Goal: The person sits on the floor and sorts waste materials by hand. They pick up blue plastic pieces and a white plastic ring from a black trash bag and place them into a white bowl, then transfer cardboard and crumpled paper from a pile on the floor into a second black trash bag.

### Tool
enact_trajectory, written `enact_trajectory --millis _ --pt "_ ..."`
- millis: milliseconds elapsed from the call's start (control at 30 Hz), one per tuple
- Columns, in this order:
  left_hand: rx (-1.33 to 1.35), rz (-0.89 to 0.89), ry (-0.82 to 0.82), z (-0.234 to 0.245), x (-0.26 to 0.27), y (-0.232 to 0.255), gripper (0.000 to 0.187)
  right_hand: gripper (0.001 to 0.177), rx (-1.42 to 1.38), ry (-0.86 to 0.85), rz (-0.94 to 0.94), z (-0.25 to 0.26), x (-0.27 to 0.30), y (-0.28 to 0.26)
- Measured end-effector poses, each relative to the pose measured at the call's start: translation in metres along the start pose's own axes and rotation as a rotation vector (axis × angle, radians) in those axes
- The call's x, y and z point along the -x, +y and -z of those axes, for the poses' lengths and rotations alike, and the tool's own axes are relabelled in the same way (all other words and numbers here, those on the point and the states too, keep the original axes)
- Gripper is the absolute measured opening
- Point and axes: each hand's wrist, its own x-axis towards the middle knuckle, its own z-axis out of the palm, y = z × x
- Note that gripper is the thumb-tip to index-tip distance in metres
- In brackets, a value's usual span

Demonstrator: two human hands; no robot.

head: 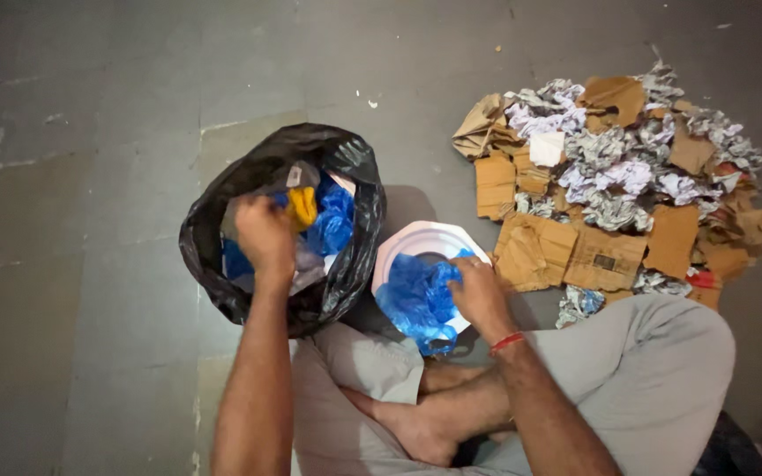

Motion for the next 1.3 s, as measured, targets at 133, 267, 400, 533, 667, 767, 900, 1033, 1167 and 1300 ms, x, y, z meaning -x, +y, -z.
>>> enact_trajectory --millis 133,267,400,533,667,767,900,1033,1167,1300 --pt "-0.167 0.009 -0.243 -0.068 -0.001 -0.068 0.019 0.056 0.034 -0.023 0.189 -0.017 0.001 -0.007" --pt "-0.072 -0.163 -0.311 -0.109 0.012 -0.129 0.024 0.070 0.120 -0.124 0.220 -0.023 0.003 -0.005" --pt "-0.169 -0.093 -0.597 -0.124 -0.005 -0.146 0.025 0.068 0.200 -0.158 0.105 -0.033 -0.003 -0.006" --pt "-0.290 0.029 -0.777 -0.088 -0.011 -0.107 0.030 0.068 0.035 -0.050 0.077 -0.025 -0.006 -0.008" --pt "-0.019 -0.048 -0.184 -0.015 0.032 -0.027 0.016 0.065 -0.094 0.121 0.169 -0.001 -0.004 -0.006" --pt "0.242 -0.251 0.020 0.032 0.085 0.042 0.014 0.051 -0.195 0.053 0.001 0.027 -0.005 -0.004" --pt "0.695 -0.167 -0.313 0.052 0.158 0.118 0.023 0.039 -1.266 0.135 -0.053 0.045 -0.001 -0.012" --pt "1.098 0.177 -0.665 0.029 0.189 0.154 0.042 0.036 -1.724 0.138 -0.145 0.044 0.011 -0.020" --pt "1.294 0.119 -0.537 0.011 0.198 0.165 0.021 0.041 -1.398 0.166 0.040 0.042 0.020 -0.031" --pt "1.262 0.174 -0.418 0.007 0.189 0.167 0.023 0.041 -1.154 0.204 0.140 0.069 0.027 -0.044"
